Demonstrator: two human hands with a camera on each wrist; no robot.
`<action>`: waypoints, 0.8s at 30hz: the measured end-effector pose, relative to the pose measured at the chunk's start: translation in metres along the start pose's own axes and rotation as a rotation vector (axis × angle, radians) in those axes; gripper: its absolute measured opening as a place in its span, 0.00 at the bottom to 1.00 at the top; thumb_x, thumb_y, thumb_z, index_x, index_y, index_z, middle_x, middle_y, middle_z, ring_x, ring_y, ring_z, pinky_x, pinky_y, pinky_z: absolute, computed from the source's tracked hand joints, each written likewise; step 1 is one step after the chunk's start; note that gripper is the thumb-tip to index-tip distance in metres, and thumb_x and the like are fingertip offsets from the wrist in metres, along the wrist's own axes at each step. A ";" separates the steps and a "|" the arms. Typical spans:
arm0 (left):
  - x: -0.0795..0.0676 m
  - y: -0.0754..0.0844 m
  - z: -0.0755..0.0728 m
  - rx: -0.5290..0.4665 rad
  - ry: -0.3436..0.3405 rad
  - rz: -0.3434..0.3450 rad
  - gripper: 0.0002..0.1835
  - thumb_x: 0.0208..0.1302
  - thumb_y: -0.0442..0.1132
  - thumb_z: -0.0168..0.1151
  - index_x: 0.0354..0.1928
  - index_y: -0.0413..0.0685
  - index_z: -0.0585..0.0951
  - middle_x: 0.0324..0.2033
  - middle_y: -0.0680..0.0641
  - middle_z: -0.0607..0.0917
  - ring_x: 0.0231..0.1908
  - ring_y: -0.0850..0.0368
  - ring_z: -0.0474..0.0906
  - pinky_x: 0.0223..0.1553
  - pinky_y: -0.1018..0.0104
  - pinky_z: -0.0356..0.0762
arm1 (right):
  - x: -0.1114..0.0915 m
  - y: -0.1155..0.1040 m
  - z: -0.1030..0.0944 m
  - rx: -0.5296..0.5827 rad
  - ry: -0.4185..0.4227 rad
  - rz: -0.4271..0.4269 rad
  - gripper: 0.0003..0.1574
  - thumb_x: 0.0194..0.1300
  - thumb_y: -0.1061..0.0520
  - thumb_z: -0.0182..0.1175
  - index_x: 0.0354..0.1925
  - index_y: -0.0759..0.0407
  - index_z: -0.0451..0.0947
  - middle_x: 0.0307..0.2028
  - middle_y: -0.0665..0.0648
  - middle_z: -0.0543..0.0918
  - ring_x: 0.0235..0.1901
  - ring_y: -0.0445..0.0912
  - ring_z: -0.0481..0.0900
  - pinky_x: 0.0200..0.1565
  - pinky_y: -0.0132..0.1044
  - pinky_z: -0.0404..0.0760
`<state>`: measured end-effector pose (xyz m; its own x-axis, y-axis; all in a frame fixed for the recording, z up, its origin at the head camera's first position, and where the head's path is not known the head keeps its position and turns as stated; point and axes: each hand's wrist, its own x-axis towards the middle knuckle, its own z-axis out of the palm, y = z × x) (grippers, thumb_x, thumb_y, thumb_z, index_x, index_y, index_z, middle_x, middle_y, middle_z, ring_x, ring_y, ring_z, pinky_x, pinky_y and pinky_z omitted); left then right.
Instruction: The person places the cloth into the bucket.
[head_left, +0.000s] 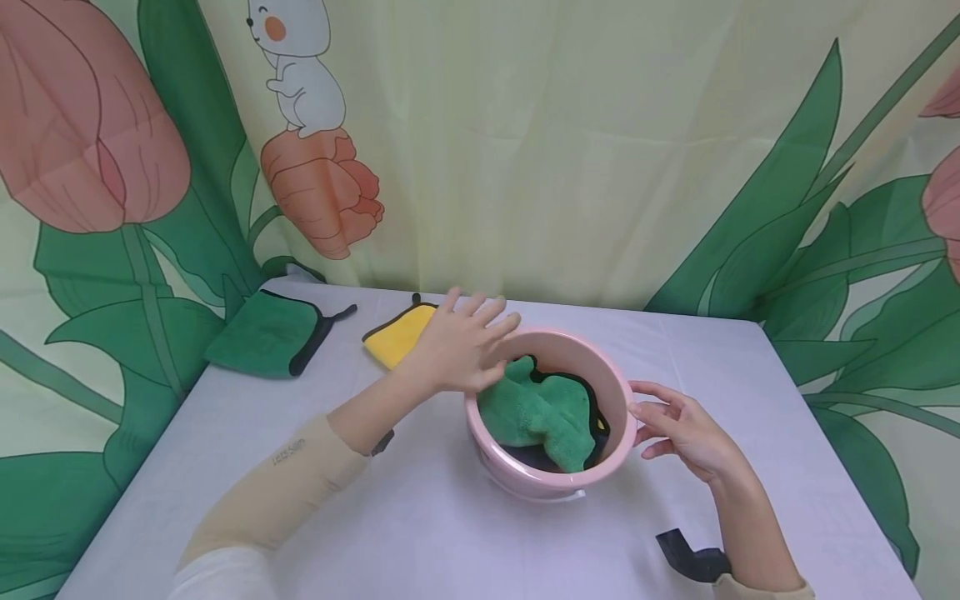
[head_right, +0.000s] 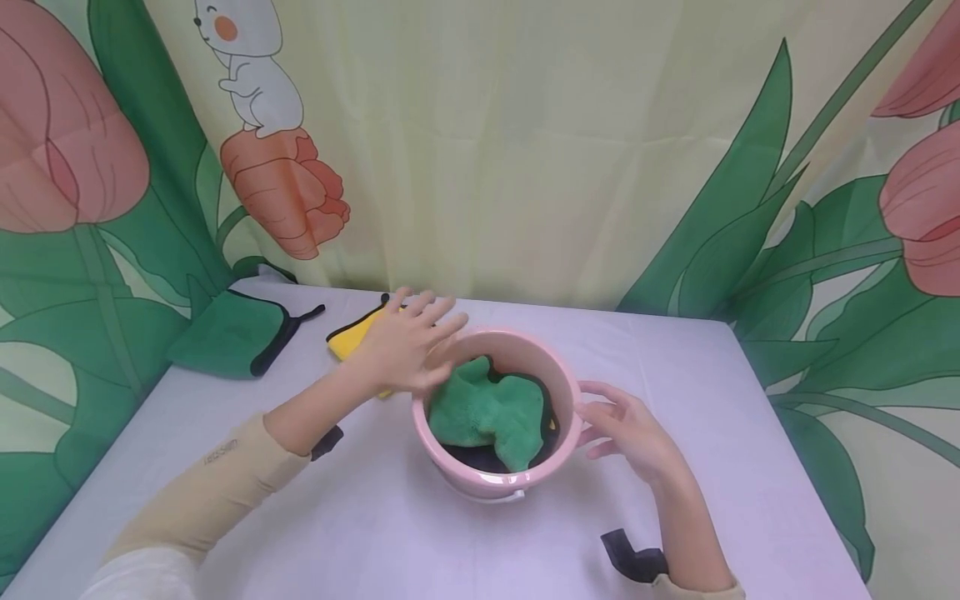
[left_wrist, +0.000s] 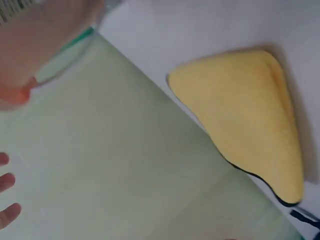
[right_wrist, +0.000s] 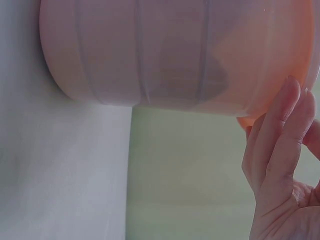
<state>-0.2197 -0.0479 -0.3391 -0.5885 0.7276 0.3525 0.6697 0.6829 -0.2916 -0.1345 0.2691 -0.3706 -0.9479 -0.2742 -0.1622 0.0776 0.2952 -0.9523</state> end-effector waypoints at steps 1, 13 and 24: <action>-0.002 -0.005 0.002 0.002 0.016 -0.029 0.28 0.54 0.59 0.47 0.57 0.57 0.69 0.52 0.49 0.72 0.52 0.49 0.66 0.55 0.46 0.60 | 0.000 0.000 0.000 0.002 -0.001 -0.002 0.31 0.68 0.58 0.49 0.63 0.71 0.54 0.34 0.46 0.84 0.28 0.46 0.83 0.26 0.36 0.81; -0.032 -0.055 0.036 -0.035 -0.089 -0.329 0.33 0.54 0.59 0.47 0.61 0.54 0.67 0.59 0.44 0.69 0.59 0.45 0.60 0.57 0.43 0.56 | 0.000 0.001 -0.001 0.010 -0.006 -0.004 0.30 0.68 0.58 0.49 0.63 0.71 0.54 0.33 0.48 0.84 0.27 0.46 0.83 0.25 0.36 0.81; -0.062 -0.061 0.084 -0.105 -0.353 -0.413 0.37 0.54 0.60 0.51 0.66 0.54 0.63 0.64 0.42 0.63 0.62 0.42 0.57 0.61 0.39 0.49 | 0.000 -0.001 -0.001 0.005 -0.009 0.002 0.31 0.68 0.58 0.49 0.63 0.71 0.54 0.32 0.48 0.84 0.27 0.46 0.83 0.25 0.36 0.81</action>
<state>-0.2623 -0.1288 -0.4182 -0.9159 0.3904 0.0937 0.3820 0.9192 -0.0955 -0.1347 0.2697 -0.3696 -0.9451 -0.2814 -0.1663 0.0811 0.2909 -0.9533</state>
